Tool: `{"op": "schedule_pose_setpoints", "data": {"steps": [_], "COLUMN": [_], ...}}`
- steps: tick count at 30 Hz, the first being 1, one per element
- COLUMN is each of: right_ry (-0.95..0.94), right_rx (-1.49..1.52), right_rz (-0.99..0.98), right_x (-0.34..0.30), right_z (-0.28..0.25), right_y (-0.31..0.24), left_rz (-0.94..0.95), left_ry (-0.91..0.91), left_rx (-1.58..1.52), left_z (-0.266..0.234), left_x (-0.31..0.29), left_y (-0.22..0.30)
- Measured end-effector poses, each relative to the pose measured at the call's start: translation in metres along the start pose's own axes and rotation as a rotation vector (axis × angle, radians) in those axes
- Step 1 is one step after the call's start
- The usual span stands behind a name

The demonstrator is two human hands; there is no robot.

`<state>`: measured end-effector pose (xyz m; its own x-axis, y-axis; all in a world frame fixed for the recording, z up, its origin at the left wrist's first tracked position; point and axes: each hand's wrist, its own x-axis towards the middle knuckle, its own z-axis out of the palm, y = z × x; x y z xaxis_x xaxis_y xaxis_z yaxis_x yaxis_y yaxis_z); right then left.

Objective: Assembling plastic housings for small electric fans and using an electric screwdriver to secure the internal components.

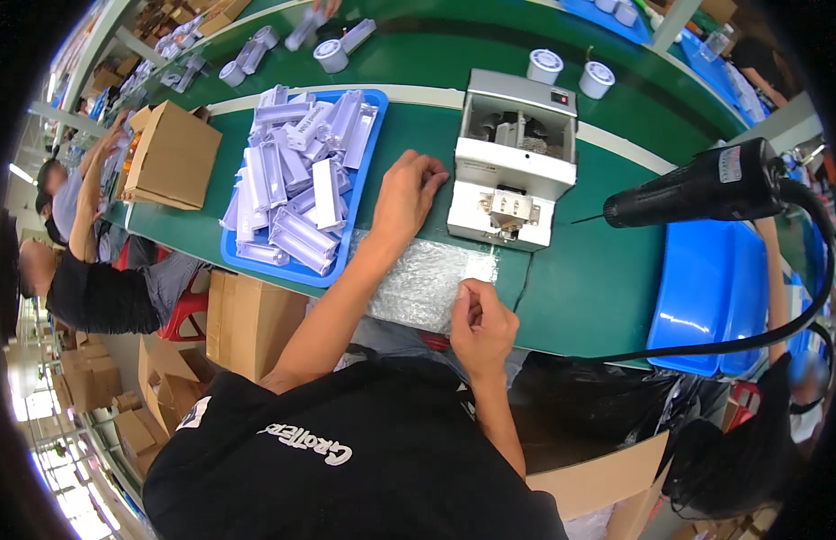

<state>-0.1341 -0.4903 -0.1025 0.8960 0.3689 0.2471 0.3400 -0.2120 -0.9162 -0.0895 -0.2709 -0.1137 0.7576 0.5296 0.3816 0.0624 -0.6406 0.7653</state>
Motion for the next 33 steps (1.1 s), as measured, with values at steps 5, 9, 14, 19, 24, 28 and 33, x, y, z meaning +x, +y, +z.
{"op": "schedule_pose_setpoints", "data": {"steps": [5,9,14,19,24,28,33], "right_ry": [-0.017,0.005,-0.042,-0.050,-0.077,-0.072,-0.075], "right_rx": [-0.077,-0.093,-0.118,-0.082,-0.166,-0.207,-0.198], "right_rz": [-0.028,-0.088,-0.064,-0.018,-0.055,-0.075,-0.074], "right_x": [-0.001,-0.004,-0.001,-0.001,-0.001,-0.003,-0.003], "right_z": [0.007,0.009,0.009,0.008,0.011,0.011,0.013], "right_y": [0.001,0.001,0.002,0.003,0.003,0.003,0.002], "left_rz": [-0.093,0.097,-0.041,-0.115,-0.169,-0.180,-0.160], "left_ry": [0.141,0.259,0.199,0.028,-0.055,-0.131,-0.152], "left_rx": [-0.103,-0.585,-0.614,-0.311,-0.162,-0.162,-0.078], "left_z": [-0.008,-0.034,-0.028,-0.015,-0.015,-0.022,-0.020], "left_x": [0.005,0.036,0.045,0.003,-0.019,-0.020,-0.021], "left_y": [0.015,0.082,0.075,0.016,0.016,0.019,0.014]}}
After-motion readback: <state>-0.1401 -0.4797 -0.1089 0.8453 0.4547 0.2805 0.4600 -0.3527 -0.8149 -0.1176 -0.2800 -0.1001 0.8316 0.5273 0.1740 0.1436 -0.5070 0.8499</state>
